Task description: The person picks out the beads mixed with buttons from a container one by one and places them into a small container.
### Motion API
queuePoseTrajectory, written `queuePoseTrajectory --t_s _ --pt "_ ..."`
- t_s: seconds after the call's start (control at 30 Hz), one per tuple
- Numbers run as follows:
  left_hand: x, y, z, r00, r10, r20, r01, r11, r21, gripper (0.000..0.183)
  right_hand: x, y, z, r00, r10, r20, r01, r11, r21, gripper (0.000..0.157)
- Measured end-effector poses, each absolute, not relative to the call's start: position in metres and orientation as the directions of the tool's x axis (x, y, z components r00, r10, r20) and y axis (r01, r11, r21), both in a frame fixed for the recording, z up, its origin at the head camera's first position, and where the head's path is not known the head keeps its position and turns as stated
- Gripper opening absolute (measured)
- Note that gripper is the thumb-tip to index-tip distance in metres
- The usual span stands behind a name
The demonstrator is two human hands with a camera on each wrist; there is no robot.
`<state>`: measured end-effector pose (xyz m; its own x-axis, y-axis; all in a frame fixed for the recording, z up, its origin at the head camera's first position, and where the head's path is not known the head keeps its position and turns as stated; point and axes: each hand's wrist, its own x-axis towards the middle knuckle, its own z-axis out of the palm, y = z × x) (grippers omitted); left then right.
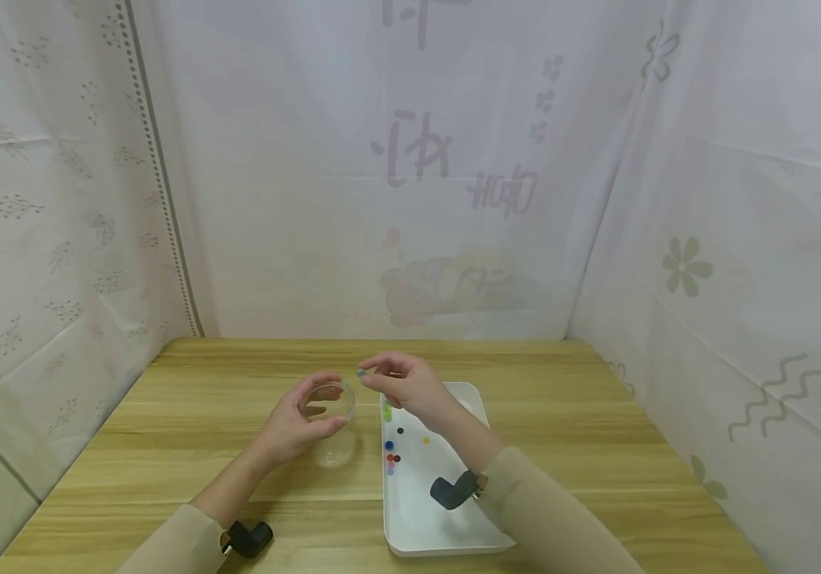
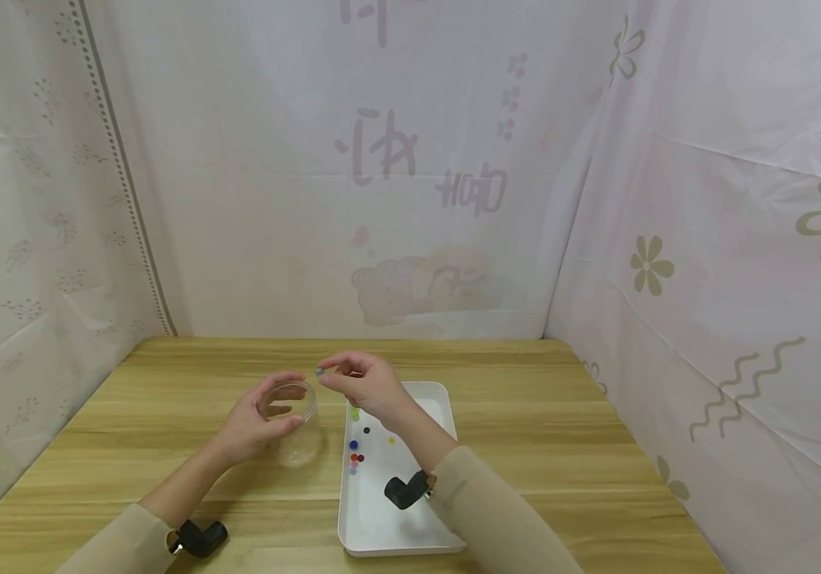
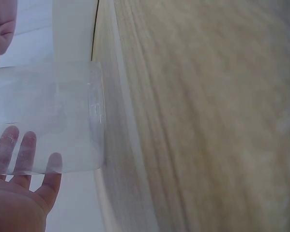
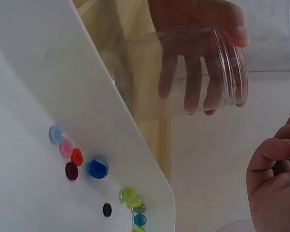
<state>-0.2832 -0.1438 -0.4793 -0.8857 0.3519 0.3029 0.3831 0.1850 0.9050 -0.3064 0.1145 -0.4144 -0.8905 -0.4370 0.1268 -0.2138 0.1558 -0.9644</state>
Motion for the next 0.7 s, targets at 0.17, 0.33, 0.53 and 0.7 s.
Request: queuePoseTrajectory --t_s 0.17,0.33,0.53,0.7 --pt "-0.284 -0.145 -0.480 -0.885 0.356 0.299 0.382 0.191 0.904 0.065 -0.308 0.106 -0.413 -0.883 -0.452 0.130 -0.219 0.150 -0.964 0.030" --pt "-0.283 -0.145 -0.479 -0.884 0.359 0.301 0.385 0.192 0.903 0.063 -0.309 0.099 -0.413 -0.882 -0.452 0.132 -0.218 0.144 -0.965 0.027" --pt "-0.283 -0.145 -0.478 -0.883 0.361 0.300 0.385 0.189 0.904 0.060 -0.305 0.093 -0.412 -0.883 -0.453 0.123 -0.213 0.152 -0.965 0.025" --pt "-0.282 -0.144 -0.478 -0.885 0.359 0.298 0.379 0.182 0.907 0.059 -0.304 0.088 -0.411 -0.879 -0.464 0.112 -0.215 0.175 -0.961 0.025"
